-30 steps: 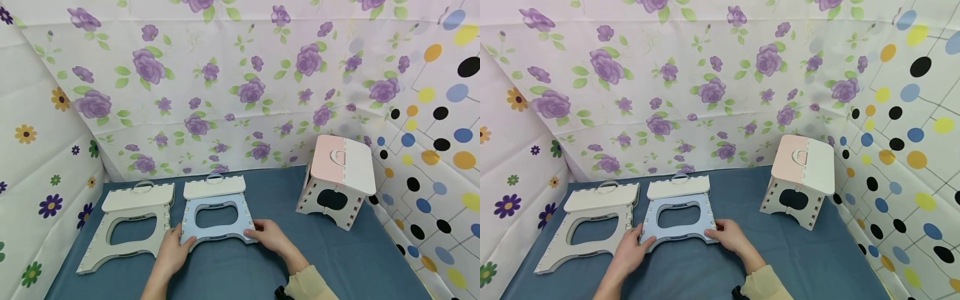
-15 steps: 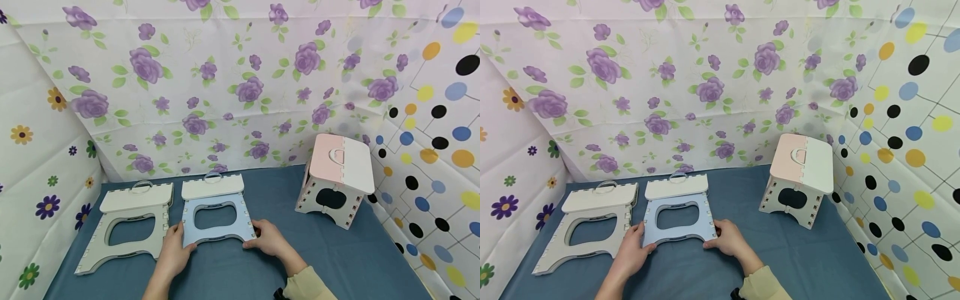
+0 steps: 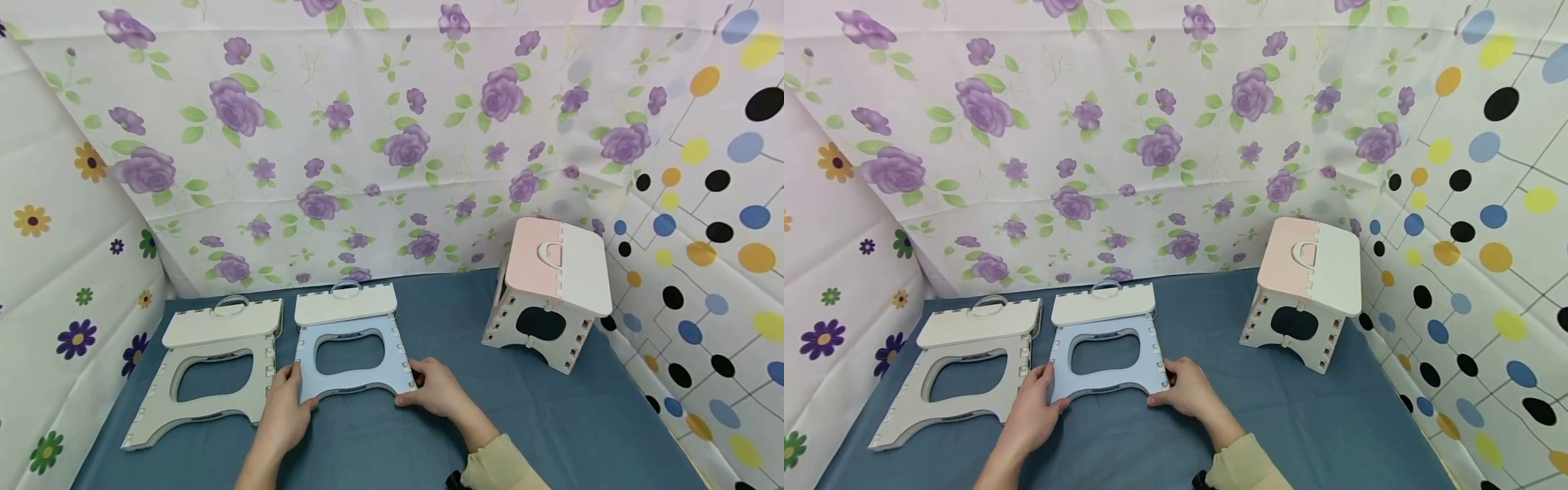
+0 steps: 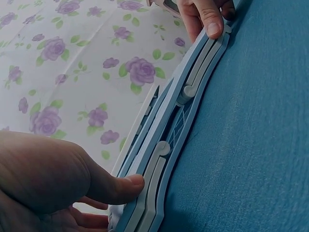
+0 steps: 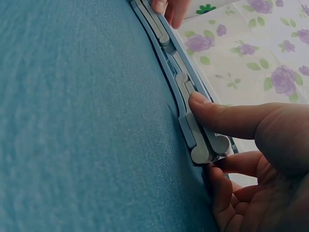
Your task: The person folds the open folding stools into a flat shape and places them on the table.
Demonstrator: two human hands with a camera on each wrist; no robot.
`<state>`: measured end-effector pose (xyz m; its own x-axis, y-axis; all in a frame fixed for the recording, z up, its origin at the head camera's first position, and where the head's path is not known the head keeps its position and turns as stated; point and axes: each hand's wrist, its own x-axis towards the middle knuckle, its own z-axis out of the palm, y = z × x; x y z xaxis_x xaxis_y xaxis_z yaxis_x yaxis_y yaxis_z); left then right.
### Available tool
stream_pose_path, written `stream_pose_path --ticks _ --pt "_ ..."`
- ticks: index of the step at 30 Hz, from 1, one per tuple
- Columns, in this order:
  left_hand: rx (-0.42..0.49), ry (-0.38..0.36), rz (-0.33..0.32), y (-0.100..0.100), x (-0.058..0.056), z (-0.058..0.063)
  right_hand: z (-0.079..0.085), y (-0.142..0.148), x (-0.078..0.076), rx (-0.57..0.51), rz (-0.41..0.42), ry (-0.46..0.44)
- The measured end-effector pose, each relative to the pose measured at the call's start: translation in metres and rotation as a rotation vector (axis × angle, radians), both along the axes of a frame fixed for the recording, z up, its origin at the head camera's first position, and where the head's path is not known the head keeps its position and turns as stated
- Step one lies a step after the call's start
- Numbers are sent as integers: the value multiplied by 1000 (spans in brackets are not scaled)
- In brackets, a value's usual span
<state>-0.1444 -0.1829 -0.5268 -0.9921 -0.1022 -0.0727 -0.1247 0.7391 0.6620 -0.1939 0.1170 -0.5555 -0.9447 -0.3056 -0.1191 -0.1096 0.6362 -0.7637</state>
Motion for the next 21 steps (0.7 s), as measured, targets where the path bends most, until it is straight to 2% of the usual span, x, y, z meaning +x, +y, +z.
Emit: stream_pose_path --ticks 11,21 --pt "2 2 -9 0 1 3 3 0 0 6 12 -2" --pt "-17 38 7 0 1 2 7 13 -2 -79 70 -47"
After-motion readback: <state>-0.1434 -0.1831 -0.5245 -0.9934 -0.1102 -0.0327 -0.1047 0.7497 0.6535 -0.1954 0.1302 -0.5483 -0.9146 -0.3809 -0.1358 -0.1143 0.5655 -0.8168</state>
